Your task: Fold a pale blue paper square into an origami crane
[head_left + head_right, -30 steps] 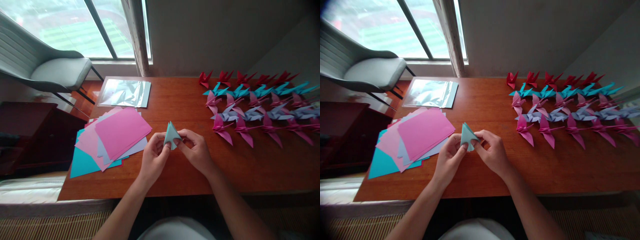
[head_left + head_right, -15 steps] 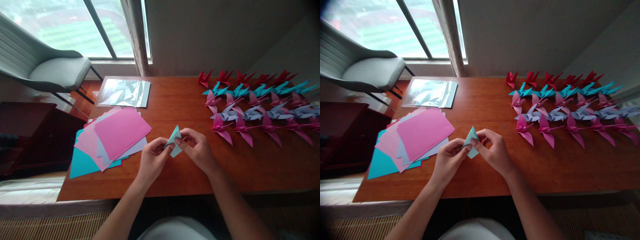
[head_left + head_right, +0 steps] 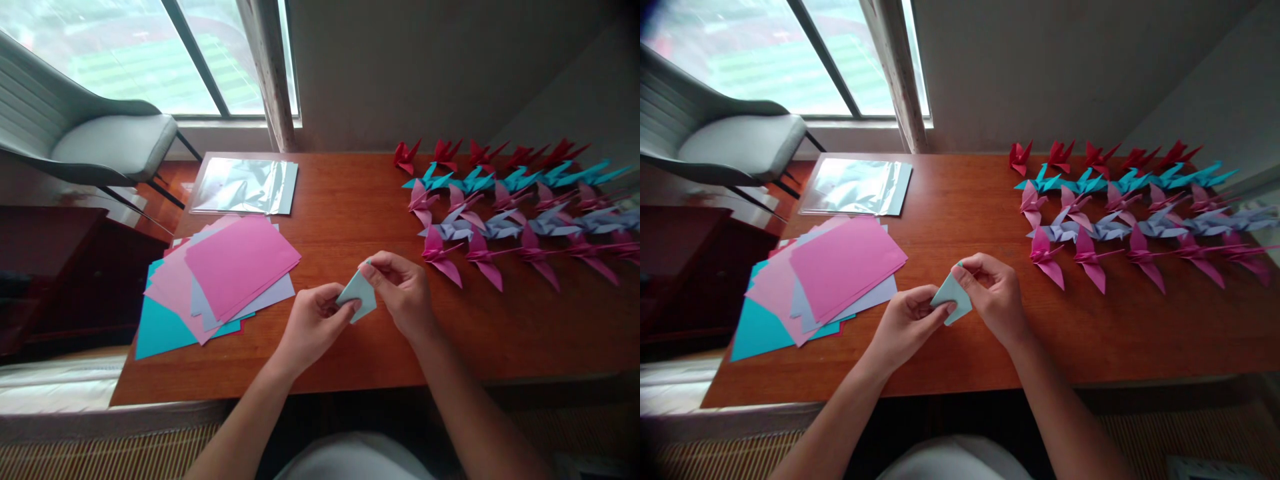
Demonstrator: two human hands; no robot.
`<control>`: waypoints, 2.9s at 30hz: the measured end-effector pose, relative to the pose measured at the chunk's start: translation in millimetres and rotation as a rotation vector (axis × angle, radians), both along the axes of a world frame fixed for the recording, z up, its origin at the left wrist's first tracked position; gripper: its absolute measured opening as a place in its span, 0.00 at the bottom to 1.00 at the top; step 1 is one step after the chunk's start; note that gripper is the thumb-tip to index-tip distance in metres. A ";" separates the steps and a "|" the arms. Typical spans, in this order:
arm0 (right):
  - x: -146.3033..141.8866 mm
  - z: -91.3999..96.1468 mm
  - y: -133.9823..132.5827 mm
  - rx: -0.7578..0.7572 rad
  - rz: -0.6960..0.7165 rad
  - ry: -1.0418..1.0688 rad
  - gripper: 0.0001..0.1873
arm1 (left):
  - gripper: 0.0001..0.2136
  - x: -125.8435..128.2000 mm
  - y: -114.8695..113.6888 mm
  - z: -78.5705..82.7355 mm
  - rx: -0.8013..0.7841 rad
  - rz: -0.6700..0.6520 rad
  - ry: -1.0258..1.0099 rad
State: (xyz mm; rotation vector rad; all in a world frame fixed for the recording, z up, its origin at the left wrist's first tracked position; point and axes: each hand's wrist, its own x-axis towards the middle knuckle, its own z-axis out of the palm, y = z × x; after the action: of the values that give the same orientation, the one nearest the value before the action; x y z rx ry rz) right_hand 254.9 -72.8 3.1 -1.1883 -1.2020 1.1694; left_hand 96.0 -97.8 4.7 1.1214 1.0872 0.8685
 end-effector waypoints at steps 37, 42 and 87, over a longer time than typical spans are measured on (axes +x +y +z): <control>-1.7 -0.5 -0.8 0.430 -0.141 -0.392 0.07 | 0.11 0.1 2.4 1.3 -0.058 0.135 -0.076; -2.3 -2.5 -0.5 0.373 -0.086 -0.223 0.06 | 0.11 0.4 2.0 0.4 -0.052 0.150 -0.081; -7.4 -10.6 0.6 -0.037 0.158 -0.062 0.13 | 0.14 -3.1 3.0 0.5 0.003 0.333 -0.100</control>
State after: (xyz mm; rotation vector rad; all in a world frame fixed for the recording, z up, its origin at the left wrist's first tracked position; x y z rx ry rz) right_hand 247.5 -72.2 -7.5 -1.1808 -1.3463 1.2845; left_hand 92.9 -94.8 5.2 0.9022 1.2080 1.1742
